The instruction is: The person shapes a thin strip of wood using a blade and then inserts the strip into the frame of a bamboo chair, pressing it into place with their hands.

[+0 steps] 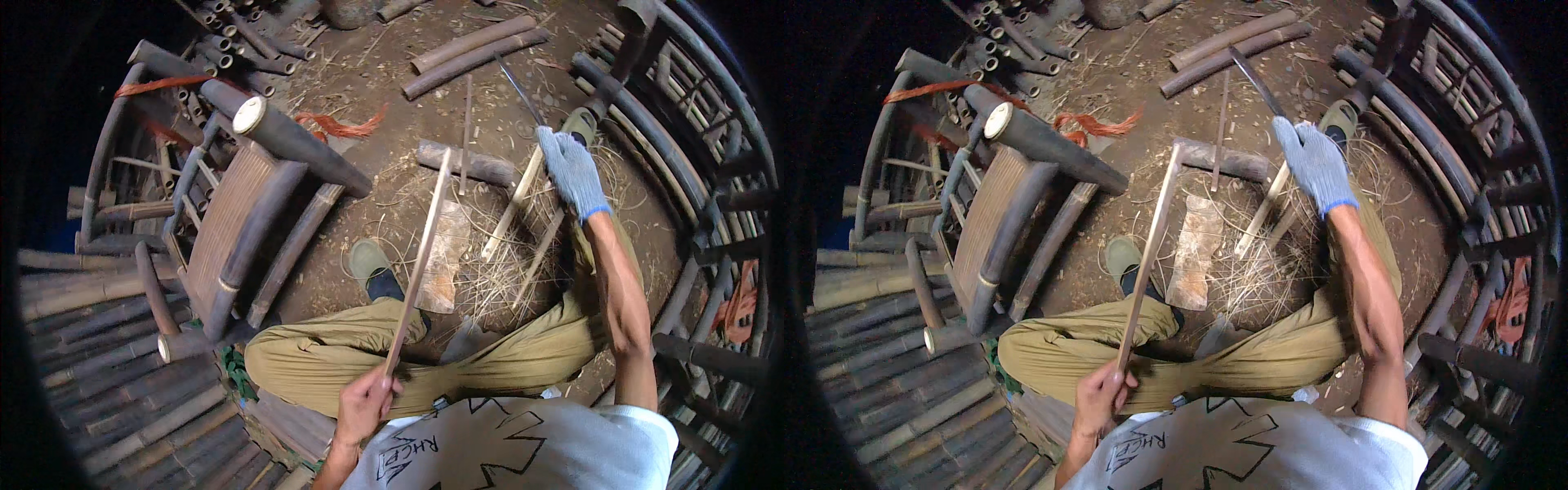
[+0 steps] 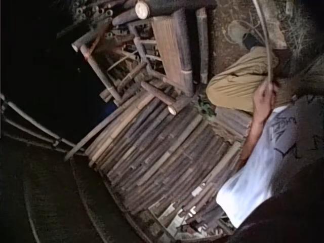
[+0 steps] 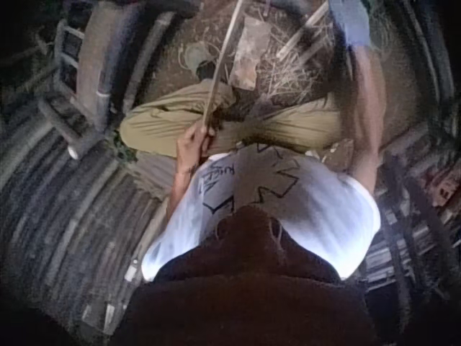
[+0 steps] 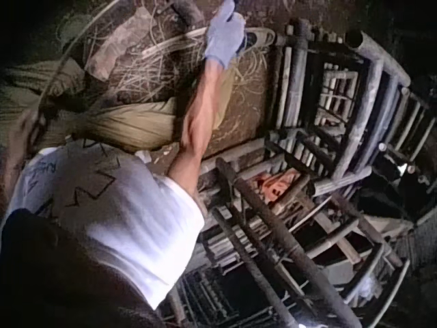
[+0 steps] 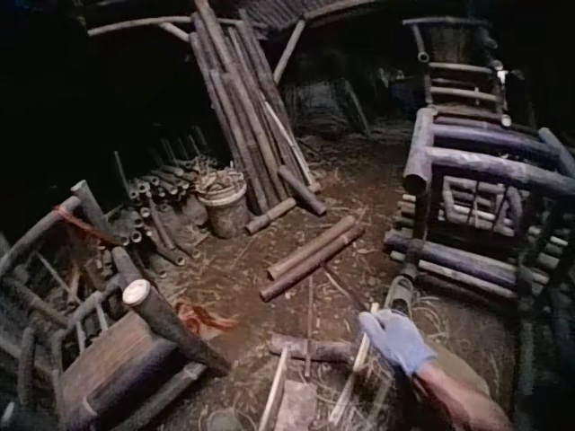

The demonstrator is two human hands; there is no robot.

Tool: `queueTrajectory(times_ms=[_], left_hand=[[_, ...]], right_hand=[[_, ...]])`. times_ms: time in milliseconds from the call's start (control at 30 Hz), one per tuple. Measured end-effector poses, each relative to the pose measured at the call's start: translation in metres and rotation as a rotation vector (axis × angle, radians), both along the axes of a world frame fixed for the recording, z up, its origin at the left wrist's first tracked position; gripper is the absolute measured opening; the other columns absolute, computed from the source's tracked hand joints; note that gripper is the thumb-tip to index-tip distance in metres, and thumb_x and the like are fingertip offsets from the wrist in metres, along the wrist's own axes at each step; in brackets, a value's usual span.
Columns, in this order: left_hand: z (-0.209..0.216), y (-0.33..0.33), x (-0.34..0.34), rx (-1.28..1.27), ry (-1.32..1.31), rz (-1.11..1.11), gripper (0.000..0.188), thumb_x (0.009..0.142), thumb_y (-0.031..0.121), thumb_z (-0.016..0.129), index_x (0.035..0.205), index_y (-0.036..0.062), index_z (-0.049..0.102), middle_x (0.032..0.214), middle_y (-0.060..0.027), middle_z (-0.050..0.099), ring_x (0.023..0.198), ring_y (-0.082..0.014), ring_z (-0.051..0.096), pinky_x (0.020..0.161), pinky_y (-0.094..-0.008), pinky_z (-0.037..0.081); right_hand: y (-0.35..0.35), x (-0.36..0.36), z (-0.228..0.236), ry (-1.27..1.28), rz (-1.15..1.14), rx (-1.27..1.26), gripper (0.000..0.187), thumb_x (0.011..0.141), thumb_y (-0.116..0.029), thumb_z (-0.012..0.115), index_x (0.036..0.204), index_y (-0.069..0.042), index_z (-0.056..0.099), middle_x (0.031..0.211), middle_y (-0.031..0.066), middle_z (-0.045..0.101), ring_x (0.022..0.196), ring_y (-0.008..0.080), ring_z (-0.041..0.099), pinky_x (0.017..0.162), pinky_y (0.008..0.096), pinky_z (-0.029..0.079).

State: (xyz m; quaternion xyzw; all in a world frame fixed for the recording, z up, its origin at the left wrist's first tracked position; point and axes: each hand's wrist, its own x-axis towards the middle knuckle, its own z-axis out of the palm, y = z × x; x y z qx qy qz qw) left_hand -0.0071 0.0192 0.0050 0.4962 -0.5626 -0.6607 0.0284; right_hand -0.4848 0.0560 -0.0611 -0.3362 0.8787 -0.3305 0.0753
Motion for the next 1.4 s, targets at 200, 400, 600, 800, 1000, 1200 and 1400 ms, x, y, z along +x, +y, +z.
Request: queueTrajectory(times_ms=[200, 400, 600, 800, 1000, 1200, 1400], left_hand=[[0.000, -0.047, -0.121, 0.000, 0.362, 0.111, 0.039, 0.108, 0.023, 0.044, 0.140, 0.0031, 0.051, 0.063, -0.0020, 0.053, 0.044, -0.0055, 0.040, 0.039, -0.0211, 0.033], [0.003, -0.039, -0.137, -0.025, 0.383, 0.042, 0.041, 0.107, 0.021, 0.045, 0.146, 0.0052, 0.047, 0.056, 0.0012, 0.043, 0.042, -0.0053, 0.034, 0.037, -0.0213, 0.029], [-0.002, -0.020, -0.124, -0.067, 0.395, 0.047, 0.043, 0.107, 0.018, 0.046, 0.148, 0.0048, 0.044, 0.055, 0.0031, 0.041, 0.041, -0.0043, 0.033, 0.037, -0.0208, 0.027], [0.000, -0.011, -0.099, -0.047, 0.351, 0.075, 0.045, 0.107, 0.019, 0.047, 0.149, 0.0050, 0.043, 0.055, 0.0029, 0.043, 0.042, -0.0042, 0.033, 0.038, -0.0205, 0.028], [0.009, 0.040, -0.029, 0.033, 0.256, -0.082, 0.043, 0.106, 0.015, 0.045, 0.149, 0.0061, 0.045, 0.058, 0.0035, 0.044, 0.047, -0.0044, 0.037, 0.043, -0.0204, 0.030], [0.010, 0.026, -0.039, -0.033, 0.341, 0.057, 0.044, 0.106, 0.019, 0.048, 0.148, 0.0044, 0.045, 0.059, 0.0028, 0.045, 0.048, -0.0053, 0.039, 0.044, -0.0211, 0.032], [0.015, 0.027, -0.048, -0.134, 0.317, 0.037, 0.045, 0.107, 0.019, 0.047, 0.150, 0.0043, 0.042, 0.058, 0.0033, 0.045, 0.047, -0.0038, 0.037, 0.041, -0.0199, 0.030]], right_hand=[[0.007, 0.149, 0.030, -0.043, 0.346, -0.058, 0.045, 0.088, -0.052, 0.065, 0.091, -0.007, 0.066, 0.085, 0.0194, 0.068, 0.082, 0.0400, 0.067, 0.069, 0.0481, 0.054], [0.006, 0.167, 0.021, -0.036, 0.336, -0.124, 0.045, 0.087, -0.053, 0.068, 0.091, -0.008, 0.066, 0.078, 0.0175, 0.067, 0.072, 0.0396, 0.067, 0.061, 0.0457, 0.053], [-0.003, 0.137, 0.012, 0.019, 0.193, -0.065, 0.047, 0.090, -0.055, 0.063, 0.090, -0.009, 0.066, 0.079, 0.0173, 0.068, 0.073, 0.0399, 0.067, 0.061, 0.0467, 0.053], [-0.002, 0.142, 0.010, 0.054, 0.262, -0.103, 0.047, 0.089, -0.056, 0.063, 0.091, -0.009, 0.066, 0.082, 0.0170, 0.069, 0.077, 0.0389, 0.068, 0.067, 0.0475, 0.053], [0.000, 0.039, -0.011, -0.029, 0.047, -0.069, 0.056, 0.099, -0.052, 0.047, 0.093, 0.000, 0.064, 0.092, 0.0273, 0.065, 0.089, 0.0450, 0.064, 0.075, 0.0503, 0.050], [0.009, 0.074, 0.017, 0.056, 0.160, -0.297, 0.040, 0.099, -0.043, 0.055, 0.095, -0.005, 0.066, 0.092, 0.0228, 0.068, 0.092, 0.0434, 0.065, 0.077, 0.0474, 0.052], [0.026, 0.168, 0.043, 0.105, 0.420, -0.226, 0.048, 0.086, -0.053, 0.068, 0.090, -0.005, 0.066, 0.082, 0.0194, 0.067, 0.076, 0.0394, 0.068, 0.067, 0.0477, 0.053]])
